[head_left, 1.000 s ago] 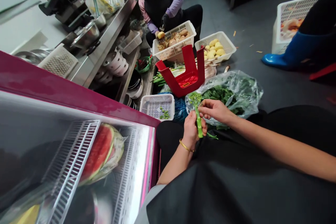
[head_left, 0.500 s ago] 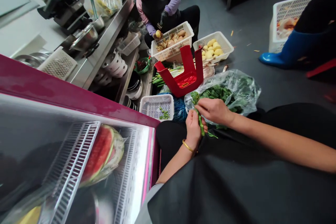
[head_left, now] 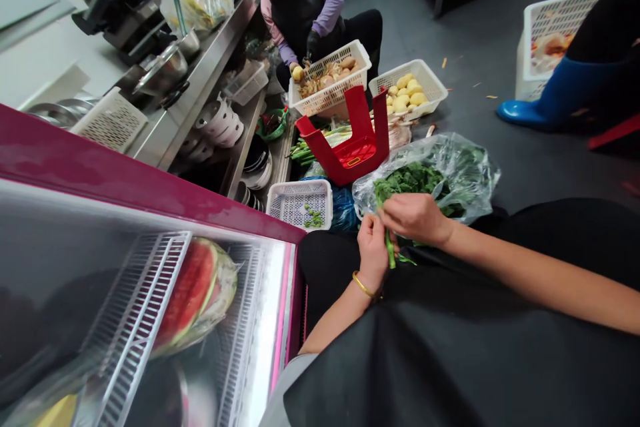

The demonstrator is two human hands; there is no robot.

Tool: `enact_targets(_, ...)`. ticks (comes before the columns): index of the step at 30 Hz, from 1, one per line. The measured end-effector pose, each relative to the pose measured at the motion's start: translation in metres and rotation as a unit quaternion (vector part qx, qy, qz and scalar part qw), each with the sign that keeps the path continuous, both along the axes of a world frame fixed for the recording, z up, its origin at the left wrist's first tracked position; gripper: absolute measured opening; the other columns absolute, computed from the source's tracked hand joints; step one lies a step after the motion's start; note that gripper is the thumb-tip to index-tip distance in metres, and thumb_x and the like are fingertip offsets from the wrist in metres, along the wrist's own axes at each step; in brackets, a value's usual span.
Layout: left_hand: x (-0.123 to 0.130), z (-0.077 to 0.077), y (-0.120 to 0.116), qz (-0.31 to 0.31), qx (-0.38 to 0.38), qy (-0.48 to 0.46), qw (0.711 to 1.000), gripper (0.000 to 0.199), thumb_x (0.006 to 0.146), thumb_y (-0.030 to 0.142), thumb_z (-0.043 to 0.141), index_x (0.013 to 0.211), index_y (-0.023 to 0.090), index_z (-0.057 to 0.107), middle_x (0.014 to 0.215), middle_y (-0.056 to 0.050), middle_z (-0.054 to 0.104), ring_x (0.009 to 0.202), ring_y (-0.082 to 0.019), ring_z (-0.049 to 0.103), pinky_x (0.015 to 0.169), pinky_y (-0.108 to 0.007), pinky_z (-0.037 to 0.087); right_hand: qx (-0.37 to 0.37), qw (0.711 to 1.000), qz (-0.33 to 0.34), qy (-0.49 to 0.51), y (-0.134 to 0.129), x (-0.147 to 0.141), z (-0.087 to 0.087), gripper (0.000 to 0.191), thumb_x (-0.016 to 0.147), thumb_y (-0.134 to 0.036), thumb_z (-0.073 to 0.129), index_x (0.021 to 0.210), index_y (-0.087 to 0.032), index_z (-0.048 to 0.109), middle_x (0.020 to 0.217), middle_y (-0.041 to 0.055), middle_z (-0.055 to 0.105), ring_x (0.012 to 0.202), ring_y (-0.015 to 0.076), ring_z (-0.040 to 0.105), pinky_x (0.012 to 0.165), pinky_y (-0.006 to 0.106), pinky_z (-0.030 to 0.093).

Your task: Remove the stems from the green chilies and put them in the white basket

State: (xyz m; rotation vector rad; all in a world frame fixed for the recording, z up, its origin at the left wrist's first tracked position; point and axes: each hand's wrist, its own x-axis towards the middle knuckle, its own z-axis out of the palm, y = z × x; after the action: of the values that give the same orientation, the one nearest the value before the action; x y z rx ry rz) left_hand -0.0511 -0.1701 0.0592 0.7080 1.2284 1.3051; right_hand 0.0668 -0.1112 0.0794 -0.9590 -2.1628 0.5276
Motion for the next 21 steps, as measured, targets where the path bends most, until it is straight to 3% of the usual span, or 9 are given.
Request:
enact_targets(2,-0.008,0.004,0.006,0.000,-0.040,-0.089,0.995,0.037,0.085,0.051,0.060,0.077,0.019,0.044,0.054,0.007,0.042,0.040,-0.005,0.037,0.040,-0.018,0.028,0.021,0.992,0.126,-0.016,-0.016,0.006,0.000,0.039,0.091,-0.043,0.047,0.060,-0.020,0.056,0.058,0.0026,0.055,0.054,0.0118,0.045,0.055,0.027,0.032)
enact_targets(4,-0.017,0.009,0.010,-0.030,-0.076,-0.185,0.979,0.031,0.088,0.046,0.056,0.079,0.017,0.048,0.052,0.007,0.039,0.037,-0.004,0.032,0.036,-0.017,0.023,-0.052,0.980,0.191,-0.014,-0.022,0.015,0.002,0.039,0.089,-0.049,0.051,0.066,-0.020,0.061,0.060,0.0015,0.057,0.054,0.0112,0.047,0.054,0.026,0.033)
enact_targets(6,-0.023,0.013,0.010,-0.091,-0.092,-0.270,0.954,0.027,0.091,0.042,0.050,0.082,0.017,0.050,0.051,0.007,0.035,0.034,-0.004,0.024,0.032,-0.016,0.016,-0.195,0.968,0.157,0.024,-0.016,0.023,0.003,0.044,0.088,-0.055,0.051,0.069,-0.019,0.063,0.056,-0.0002,0.056,0.051,0.0105,0.046,0.051,0.025,0.033)
enact_targets(8,-0.024,0.014,0.007,-0.141,-0.086,-0.318,0.934,0.025,0.092,0.039,0.047,0.082,0.017,0.051,0.050,0.007,0.032,0.032,-0.004,0.021,0.030,-0.016,0.012,-0.330,0.933,0.104,0.099,-0.003,0.024,0.004,0.045,0.086,-0.059,0.052,0.074,-0.017,0.064,0.055,-0.0011,0.055,0.048,0.0103,0.046,0.048,0.024,0.034)
enact_targets(10,-0.020,0.013,0.004,-0.177,-0.083,-0.317,0.928,0.025,0.092,0.040,0.047,0.082,0.017,0.051,0.049,0.007,0.033,0.031,-0.004,0.023,0.029,-0.015,0.014,-0.397,0.898,0.070,0.180,0.007,0.019,0.004,0.044,0.083,-0.060,0.055,0.077,-0.017,0.062,0.057,-0.0011,0.057,0.048,0.0105,0.046,0.047,0.024,0.035)
enact_targets(12,-0.015,0.010,0.003,-0.190,-0.086,-0.269,0.940,0.029,0.090,0.045,0.048,0.084,0.017,0.050,0.050,0.005,0.041,0.031,-0.006,0.032,0.029,-0.016,0.022,-0.390,0.892,0.044,0.224,0.012,0.011,0.003,0.041,0.079,-0.058,0.060,0.070,-0.018,0.059,0.057,-0.0009,0.058,0.049,0.0102,0.047,0.048,0.024,0.037)
enact_targets(15,-0.012,0.008,0.003,-0.150,-0.063,-0.165,0.973,0.036,0.086,0.054,0.055,0.087,0.019,0.047,0.059,0.002,0.055,0.037,-0.009,0.048,0.032,-0.018,0.035,-0.345,0.913,0.008,0.217,0.011,0.003,-0.001,0.040,0.077,-0.054,0.064,0.061,-0.018,0.056,0.055,-0.0014,0.056,0.050,0.0095,0.047,0.050,0.024,0.037)
enact_targets(19,-0.013,0.012,0.003,-0.148,-0.031,-0.126,0.980,0.039,0.083,0.056,0.059,0.086,0.020,0.043,0.058,0.006,0.051,0.034,-0.008,0.045,0.030,-0.017,0.033,-0.395,0.892,0.015,0.219,0.011,0.002,-0.010,0.038,0.071,-0.054,0.068,0.067,-0.018,0.058,0.053,-0.0025,0.055,0.050,0.0106,0.047,0.050,0.025,0.039)
enact_targets(21,-0.013,0.013,0.004,-0.160,-0.030,-0.128,0.978,0.040,0.084,0.057,0.057,0.086,0.020,0.043,0.057,0.006,0.049,0.033,-0.007,0.043,0.030,-0.017,0.034,-0.389,0.895,-0.004,0.219,0.012,0.004,-0.012,0.037,0.070,-0.053,0.069,0.072,-0.018,0.058,0.058,-0.0013,0.059,0.053,0.0120,0.050,0.053,0.026,0.041)
